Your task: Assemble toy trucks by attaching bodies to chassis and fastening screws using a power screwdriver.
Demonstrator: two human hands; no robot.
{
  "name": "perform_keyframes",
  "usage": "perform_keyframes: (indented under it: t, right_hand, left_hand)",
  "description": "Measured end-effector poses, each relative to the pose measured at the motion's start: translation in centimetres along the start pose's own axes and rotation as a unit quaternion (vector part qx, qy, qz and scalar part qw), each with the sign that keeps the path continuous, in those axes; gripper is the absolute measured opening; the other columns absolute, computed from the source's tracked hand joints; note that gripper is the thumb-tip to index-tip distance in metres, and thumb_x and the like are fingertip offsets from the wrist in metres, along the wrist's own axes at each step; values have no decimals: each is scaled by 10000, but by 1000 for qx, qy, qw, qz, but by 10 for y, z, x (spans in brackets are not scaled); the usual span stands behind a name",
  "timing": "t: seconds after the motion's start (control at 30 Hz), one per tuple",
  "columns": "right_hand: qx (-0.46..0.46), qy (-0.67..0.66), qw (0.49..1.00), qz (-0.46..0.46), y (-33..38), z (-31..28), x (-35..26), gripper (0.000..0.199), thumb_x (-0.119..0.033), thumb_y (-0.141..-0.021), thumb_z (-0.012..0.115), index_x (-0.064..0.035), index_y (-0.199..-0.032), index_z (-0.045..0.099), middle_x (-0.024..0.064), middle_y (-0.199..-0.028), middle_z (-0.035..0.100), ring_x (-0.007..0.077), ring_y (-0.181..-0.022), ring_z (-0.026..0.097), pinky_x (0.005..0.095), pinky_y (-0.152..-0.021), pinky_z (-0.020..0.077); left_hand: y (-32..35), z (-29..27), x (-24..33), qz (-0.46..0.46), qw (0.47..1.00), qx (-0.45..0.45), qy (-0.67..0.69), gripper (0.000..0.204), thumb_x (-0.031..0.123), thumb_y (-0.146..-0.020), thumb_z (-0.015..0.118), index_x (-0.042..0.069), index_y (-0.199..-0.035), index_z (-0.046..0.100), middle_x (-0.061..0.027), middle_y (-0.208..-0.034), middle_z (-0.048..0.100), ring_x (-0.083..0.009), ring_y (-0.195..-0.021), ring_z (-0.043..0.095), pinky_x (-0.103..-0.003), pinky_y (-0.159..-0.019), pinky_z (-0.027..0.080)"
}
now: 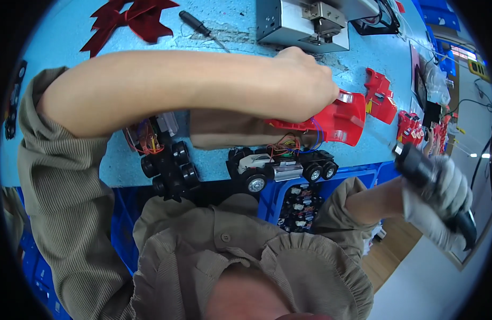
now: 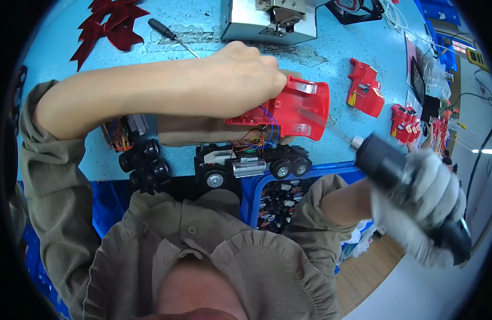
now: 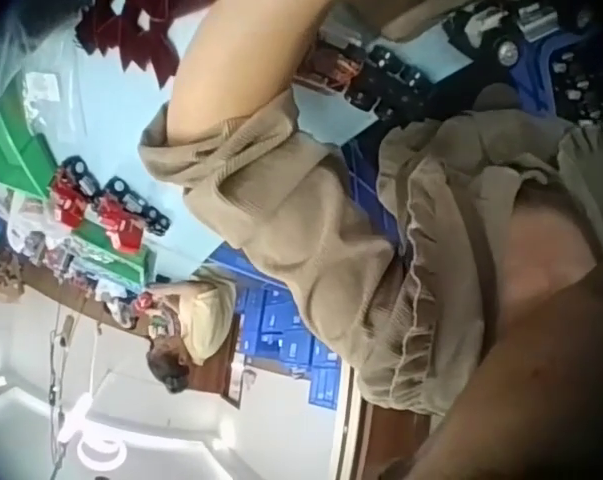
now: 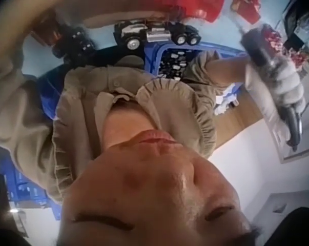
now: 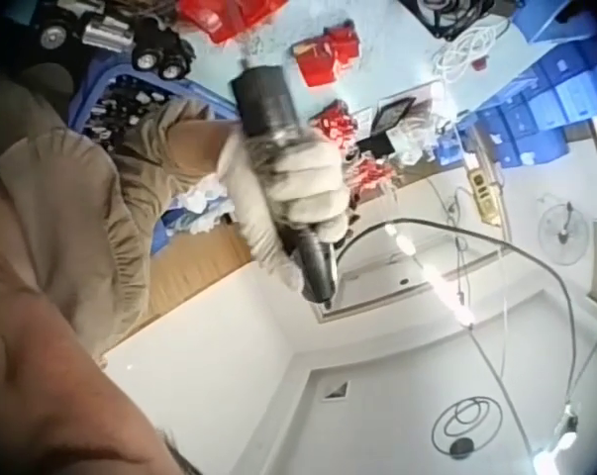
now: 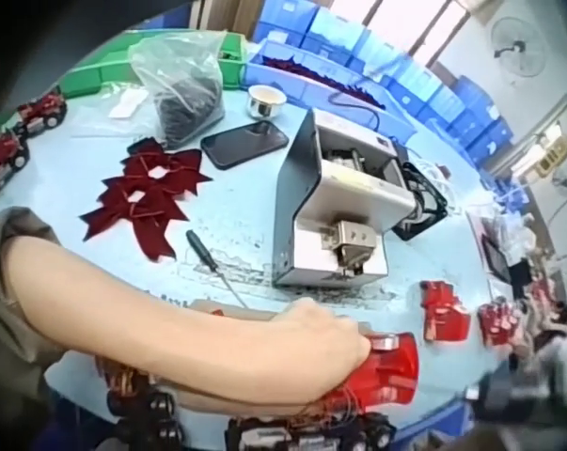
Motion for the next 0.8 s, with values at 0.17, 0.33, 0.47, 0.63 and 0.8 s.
perform_keyframes:
  t: [0.17, 0.33, 0.47, 0.63, 0.8]
  right_hand:
    - [-25, -19, 998, 54, 35, 35, 41, 517, -629, -686, 611, -133, -787, 507, -29, -634, 492, 100, -500, 508, 279, -508, 432]
    - [-66, 35, 992, 98, 47, 28, 72, 584, -637, -694, 606, -97, -880, 481, 12, -688, 496, 149, -516, 516, 316, -497, 442]
    - [-98, 25, 990, 103, 44, 29, 70, 612, -634, -712, 603, -79, -927, 464, 43, -724, 503, 182, -532, 529, 355, -507, 460]
    - [-112, 88, 986, 85, 42, 50, 74, 631, -702, -709, 540, -94, -866, 482, -10, -636, 469, 123, -469, 481, 268, -443, 416]
    - [-163, 111, 979, 60, 43, 66, 81, 645, -689, -731, 531, -72, -909, 469, 10, -655, 475, 138, -465, 484, 284, -431, 426]
  left_hand:
    - [5, 2, 4, 26, 999, -9, -16, 284, 150, -731, 625, 58, -1000, 633, -165, -952, 639, -303, -856, 647, -394, -680, 525]
    - [7, 4, 1, 8, 1000, -13, -19, 303, 156, -728, 632, 61, -1015, 627, -167, -963, 638, -303, -874, 643, -396, -691, 524]
    - [4, 3, 3, 12, 999, -31, -17, 303, 163, -723, 639, 63, -1010, 629, -165, -972, 638, -305, -887, 639, -396, -698, 524]
    - [7, 6, 2, 6, 1000, 5, 3, 315, 164, -704, 664, 62, -1000, 633, -163, -970, 639, -296, -878, 641, -384, -702, 524]
    - [19, 1, -1, 14, 997, 45, 60, 359, 144, -682, 685, 20, -1006, 592, -187, -952, 621, -321, -872, 624, -385, -712, 510]
Point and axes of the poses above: each hand's wrist, its own y-axis away from the middle knuckle, its own z-axis out of the palm, x = y × z, the point moved 4 cm from there along -y, towards the middle knuckle
